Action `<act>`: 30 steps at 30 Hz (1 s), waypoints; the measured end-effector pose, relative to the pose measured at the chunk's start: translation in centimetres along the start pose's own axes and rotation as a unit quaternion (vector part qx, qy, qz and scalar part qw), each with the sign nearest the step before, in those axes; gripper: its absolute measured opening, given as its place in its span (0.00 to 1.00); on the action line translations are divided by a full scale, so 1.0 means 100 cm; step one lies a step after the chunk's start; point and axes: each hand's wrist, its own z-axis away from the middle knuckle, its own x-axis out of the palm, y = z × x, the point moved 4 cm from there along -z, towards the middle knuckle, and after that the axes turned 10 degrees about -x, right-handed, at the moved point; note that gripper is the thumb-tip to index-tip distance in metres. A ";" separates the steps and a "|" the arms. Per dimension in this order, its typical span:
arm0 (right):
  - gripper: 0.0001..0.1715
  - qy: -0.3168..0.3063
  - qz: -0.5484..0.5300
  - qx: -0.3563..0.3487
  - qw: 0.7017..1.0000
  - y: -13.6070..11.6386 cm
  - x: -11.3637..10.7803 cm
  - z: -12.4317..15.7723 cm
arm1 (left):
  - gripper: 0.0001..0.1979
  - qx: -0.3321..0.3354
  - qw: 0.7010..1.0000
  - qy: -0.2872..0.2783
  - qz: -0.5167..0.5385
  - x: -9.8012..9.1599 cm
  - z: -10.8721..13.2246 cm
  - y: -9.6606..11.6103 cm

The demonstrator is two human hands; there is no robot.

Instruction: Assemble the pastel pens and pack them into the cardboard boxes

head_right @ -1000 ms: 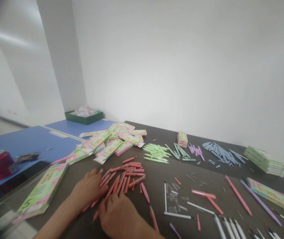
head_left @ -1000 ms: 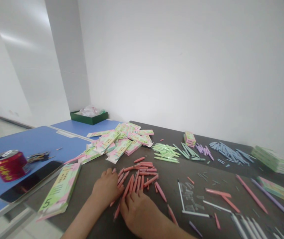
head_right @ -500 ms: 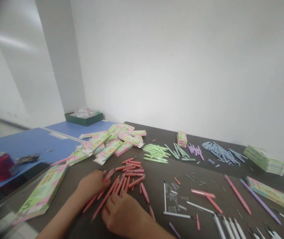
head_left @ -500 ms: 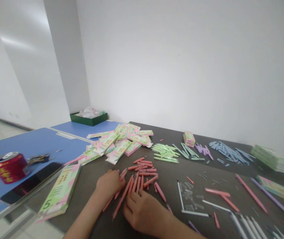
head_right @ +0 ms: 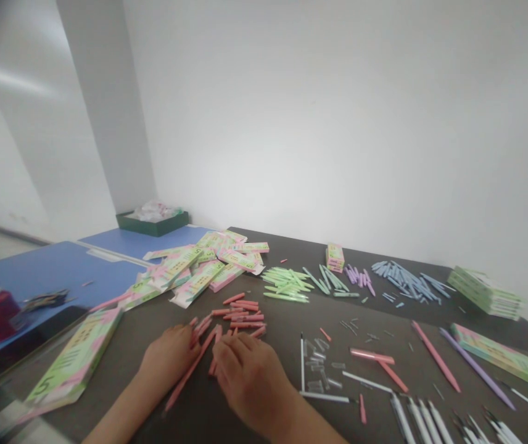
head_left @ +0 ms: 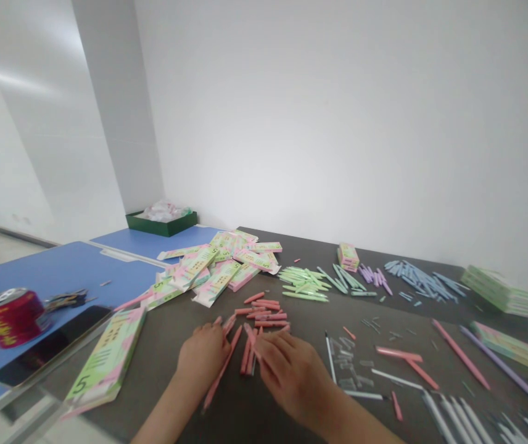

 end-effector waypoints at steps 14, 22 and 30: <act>0.11 0.258 -0.366 0.418 0.790 0.057 -0.039 0.042 | 0.09 -0.021 0.985 -0.021 0.170 -0.006 -0.023 -0.014; 0.18 0.378 -0.484 0.518 0.595 0.091 -0.061 0.088 | 0.15 0.039 0.841 -0.064 0.536 -0.043 -0.053 0.000; 0.13 0.394 -0.555 0.505 0.531 0.089 -0.086 0.100 | 0.15 0.089 0.553 -0.314 0.767 -0.064 -0.013 0.122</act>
